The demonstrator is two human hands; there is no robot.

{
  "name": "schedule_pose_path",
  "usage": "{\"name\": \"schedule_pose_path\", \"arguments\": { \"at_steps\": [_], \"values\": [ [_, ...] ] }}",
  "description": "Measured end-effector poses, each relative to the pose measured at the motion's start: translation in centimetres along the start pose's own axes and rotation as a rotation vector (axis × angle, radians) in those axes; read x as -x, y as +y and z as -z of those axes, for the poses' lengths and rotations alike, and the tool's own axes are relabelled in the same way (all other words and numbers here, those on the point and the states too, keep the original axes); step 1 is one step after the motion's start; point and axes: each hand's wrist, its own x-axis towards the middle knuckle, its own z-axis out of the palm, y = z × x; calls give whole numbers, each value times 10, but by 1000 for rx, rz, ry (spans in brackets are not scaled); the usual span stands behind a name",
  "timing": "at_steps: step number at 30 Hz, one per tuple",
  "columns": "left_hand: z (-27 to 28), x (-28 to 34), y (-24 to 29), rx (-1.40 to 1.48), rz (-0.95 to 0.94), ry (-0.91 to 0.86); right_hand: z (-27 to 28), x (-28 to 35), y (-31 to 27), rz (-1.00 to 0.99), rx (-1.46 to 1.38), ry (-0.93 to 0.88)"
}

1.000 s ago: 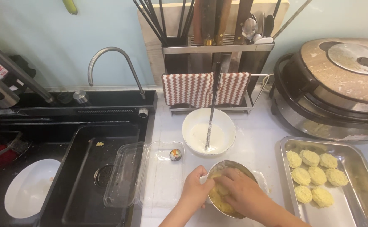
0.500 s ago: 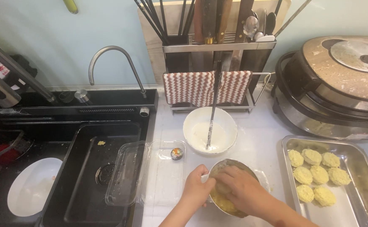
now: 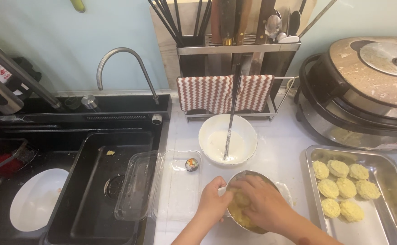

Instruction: Shaping food mixture into patties and coating small rolls in batter.

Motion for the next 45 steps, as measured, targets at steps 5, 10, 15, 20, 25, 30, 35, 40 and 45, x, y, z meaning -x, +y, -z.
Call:
{"name": "schedule_pose_path", "arguments": {
  "at_steps": [5, 10, 15, 20, 25, 30, 35, 40, 45],
  "values": [
    [-2, -9, -13, -1, -9, -18, 3, 1, -7, 66, 30, 81],
    [-2, -7, -11, 13, 4, -11, -3, -5, 10, -93, -6, -71],
    [-3, -7, -8, -5, -9, 11, 28, -1, 17, -389, -1069, -264],
    [-3, -8, -9, -29, -6, 3, 31, -2, 17, -443, -1572, -296],
    [-3, -6, -6, -34, 6, 3, 20, -6, 18, -576, -1461, -223],
    [-3, -6, -6, -36, -6, 5, 20, -6, 19, -619, -1406, -198],
    [-2, -6, -5, -31, -7, -6, 0, -5, 28, -406, -975, -212],
    [-2, -8, -9, -15, 0, -14, 3, 2, 22, -90, -299, 11],
    [-2, -5, -5, -3, -16, -9, 10, 25, 10, 89, -162, 18]
  ]
}}
